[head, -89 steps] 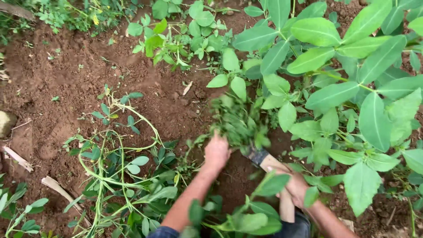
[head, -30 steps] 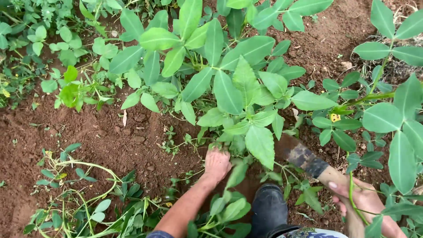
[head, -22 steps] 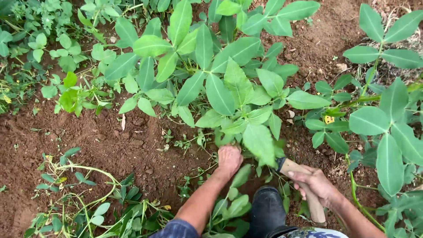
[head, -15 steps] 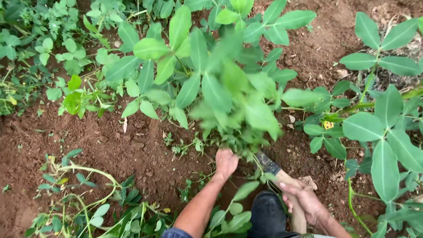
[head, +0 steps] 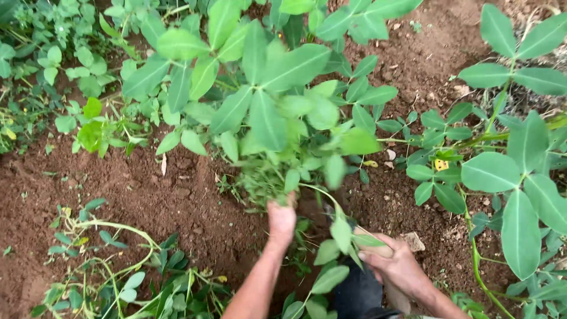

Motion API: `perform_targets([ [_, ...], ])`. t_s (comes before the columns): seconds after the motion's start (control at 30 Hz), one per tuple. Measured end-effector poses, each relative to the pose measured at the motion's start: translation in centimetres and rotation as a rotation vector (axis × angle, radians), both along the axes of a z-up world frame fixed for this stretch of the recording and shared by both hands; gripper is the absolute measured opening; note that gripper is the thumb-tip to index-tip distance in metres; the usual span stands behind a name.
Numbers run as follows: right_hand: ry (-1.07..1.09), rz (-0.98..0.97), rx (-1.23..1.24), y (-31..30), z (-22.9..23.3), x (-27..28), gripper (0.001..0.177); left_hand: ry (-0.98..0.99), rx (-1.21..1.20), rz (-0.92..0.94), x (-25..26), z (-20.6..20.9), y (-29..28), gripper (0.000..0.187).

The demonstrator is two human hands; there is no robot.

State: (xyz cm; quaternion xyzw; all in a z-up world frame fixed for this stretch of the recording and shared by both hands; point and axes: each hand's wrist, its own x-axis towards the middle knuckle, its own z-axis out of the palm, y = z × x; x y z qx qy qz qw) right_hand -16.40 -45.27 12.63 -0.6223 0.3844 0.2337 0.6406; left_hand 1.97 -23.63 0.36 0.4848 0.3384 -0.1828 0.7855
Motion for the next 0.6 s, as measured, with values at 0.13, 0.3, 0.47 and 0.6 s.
perform_targets([
  [0.13, -0.063, 0.076, 0.049, 2.0, 2.3, 3.4, 0.046, 0.052, 0.380, -0.269, 3.5, 8.4, 5.9, 0.045],
  [0.3, -0.096, 0.024, -0.004, 0.7, 1.4, 3.5, 0.045, -0.197, 0.144, 0.039, 5.0, 4.6, 12.4, 0.035],
  [0.47, -0.021, -0.095, -0.192, -3.6, 3.9, 3.4, 0.043, -0.050, 0.550, -0.669, 5.8, 9.6, 6.8, 0.032],
  [0.6, 0.018, -0.189, -0.190, -5.6, 3.7, 0.6, 0.037, -0.117, 0.582, -0.628, 7.1, 11.2, 5.1, 0.046],
])
